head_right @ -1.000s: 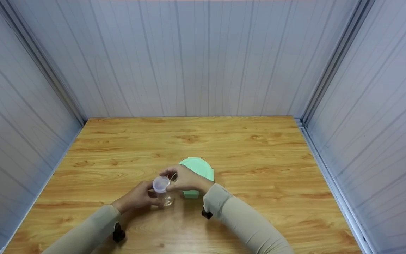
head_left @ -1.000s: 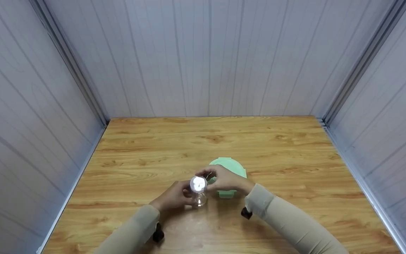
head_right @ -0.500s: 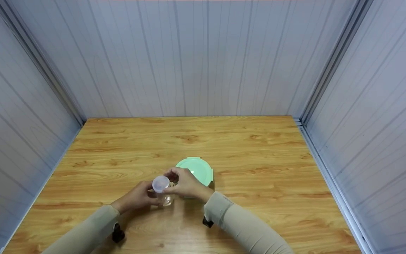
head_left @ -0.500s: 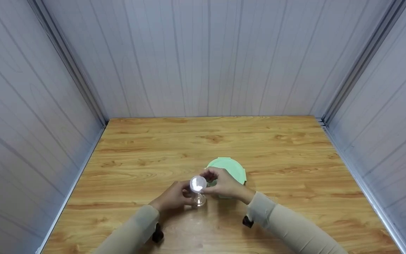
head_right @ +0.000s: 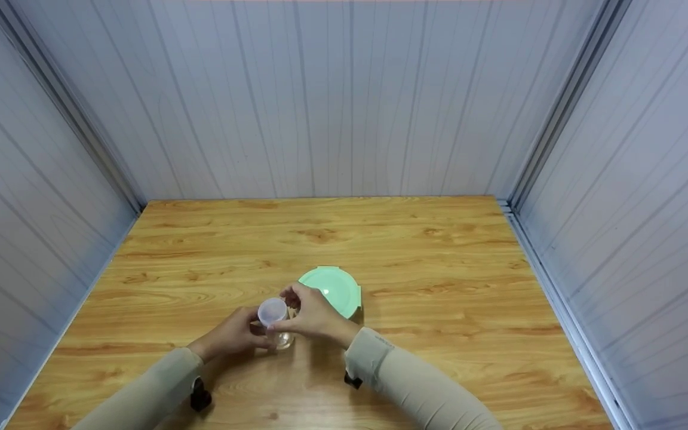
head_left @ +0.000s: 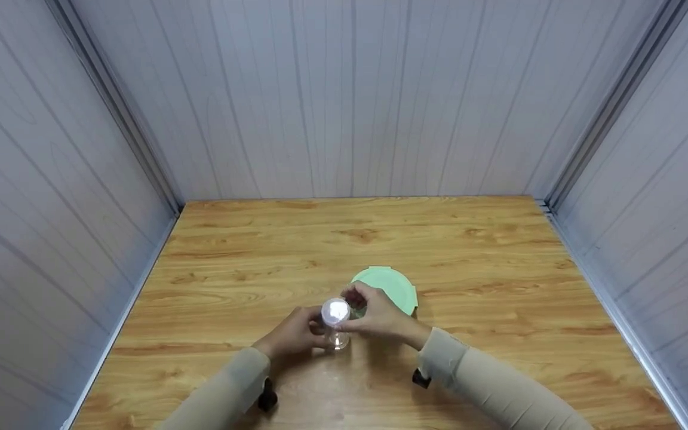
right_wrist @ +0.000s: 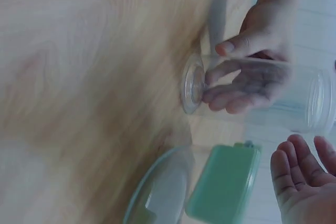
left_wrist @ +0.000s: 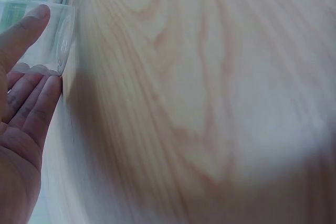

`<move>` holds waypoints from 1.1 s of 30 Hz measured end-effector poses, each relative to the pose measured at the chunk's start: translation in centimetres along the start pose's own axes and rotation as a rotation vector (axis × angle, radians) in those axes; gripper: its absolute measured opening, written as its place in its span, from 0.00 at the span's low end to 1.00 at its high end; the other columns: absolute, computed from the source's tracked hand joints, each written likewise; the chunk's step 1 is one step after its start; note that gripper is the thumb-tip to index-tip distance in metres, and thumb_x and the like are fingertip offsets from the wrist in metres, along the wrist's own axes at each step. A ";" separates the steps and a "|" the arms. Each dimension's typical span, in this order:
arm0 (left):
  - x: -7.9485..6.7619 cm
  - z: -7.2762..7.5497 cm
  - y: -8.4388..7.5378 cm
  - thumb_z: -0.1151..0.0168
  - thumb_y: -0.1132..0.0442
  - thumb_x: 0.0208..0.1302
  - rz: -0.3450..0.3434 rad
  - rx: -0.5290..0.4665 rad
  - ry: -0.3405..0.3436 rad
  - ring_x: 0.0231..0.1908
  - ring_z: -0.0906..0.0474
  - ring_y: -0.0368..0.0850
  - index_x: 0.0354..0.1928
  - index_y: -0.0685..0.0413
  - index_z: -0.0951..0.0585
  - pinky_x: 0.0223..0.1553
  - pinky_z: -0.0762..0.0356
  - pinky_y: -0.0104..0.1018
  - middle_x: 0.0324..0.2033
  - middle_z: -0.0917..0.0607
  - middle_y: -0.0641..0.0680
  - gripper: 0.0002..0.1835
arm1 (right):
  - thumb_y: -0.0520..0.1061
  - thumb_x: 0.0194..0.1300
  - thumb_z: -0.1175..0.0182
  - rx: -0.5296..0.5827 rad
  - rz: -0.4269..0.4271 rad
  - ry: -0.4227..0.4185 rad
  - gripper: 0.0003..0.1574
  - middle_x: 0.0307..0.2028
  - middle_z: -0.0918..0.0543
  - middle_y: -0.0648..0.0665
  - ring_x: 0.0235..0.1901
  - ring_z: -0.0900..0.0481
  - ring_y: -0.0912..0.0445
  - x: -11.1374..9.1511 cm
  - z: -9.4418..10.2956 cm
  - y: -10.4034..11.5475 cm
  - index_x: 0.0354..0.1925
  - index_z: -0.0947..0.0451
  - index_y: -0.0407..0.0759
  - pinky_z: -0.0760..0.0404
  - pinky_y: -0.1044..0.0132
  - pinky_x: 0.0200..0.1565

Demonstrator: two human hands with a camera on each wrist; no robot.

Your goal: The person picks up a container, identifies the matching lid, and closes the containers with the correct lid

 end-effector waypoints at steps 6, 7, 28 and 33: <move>0.0 0.0 0.2 0.19 0.62 0.63 0.017 -0.005 0.005 0.57 0.12 0.48 0.64 0.49 0.15 0.63 0.14 0.44 0.57 0.09 0.48 0.27 | 0.45 0.61 0.22 0.029 -0.023 0.103 0.44 0.55 0.15 0.40 0.56 0.18 0.46 0.8 0.4 -0.1 0.71 0.24 0.34 0.19 0.42 0.66; 0.0 0.0 0.2 0.19 0.62 0.63 0.016 -0.005 0.005 0.57 0.12 0.48 0.65 0.49 0.15 0.63 0.14 0.45 0.57 0.09 0.48 0.27 | 0.44 0.61 0.23 0.034 -0.017 0.123 0.44 0.56 0.15 0.39 0.57 0.18 0.46 0.9 0.4 0.0 0.72 0.25 0.34 0.20 0.39 0.67; 0.0 -0.1 0.2 0.18 0.63 0.62 0.009 -0.021 -0.001 0.56 0.12 0.47 0.64 0.52 0.15 0.60 0.14 0.40 0.58 0.10 0.51 0.28 | 0.36 0.59 0.30 0.040 0.054 0.181 0.34 0.56 0.12 0.38 0.53 0.17 0.54 1.3 0.3 0.1 0.65 0.18 0.34 0.18 0.34 0.63; 0.0 0.0 0.1 0.17 0.63 0.61 -0.001 -0.019 -0.002 0.56 0.12 0.48 0.64 0.50 0.15 0.61 0.13 0.41 0.58 0.10 0.49 0.29 | 0.40 0.61 0.23 0.018 0.070 0.118 0.30 0.52 0.11 0.39 0.50 0.16 0.54 0.9 0.4 0.2 0.61 0.16 0.37 0.16 0.37 0.60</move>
Point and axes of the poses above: each hand's wrist, its own x-axis towards the middle knuckle, its own z-axis out of the back of the hand, y = z × x, the point moved 6 cm from there along x, towards the middle knuckle
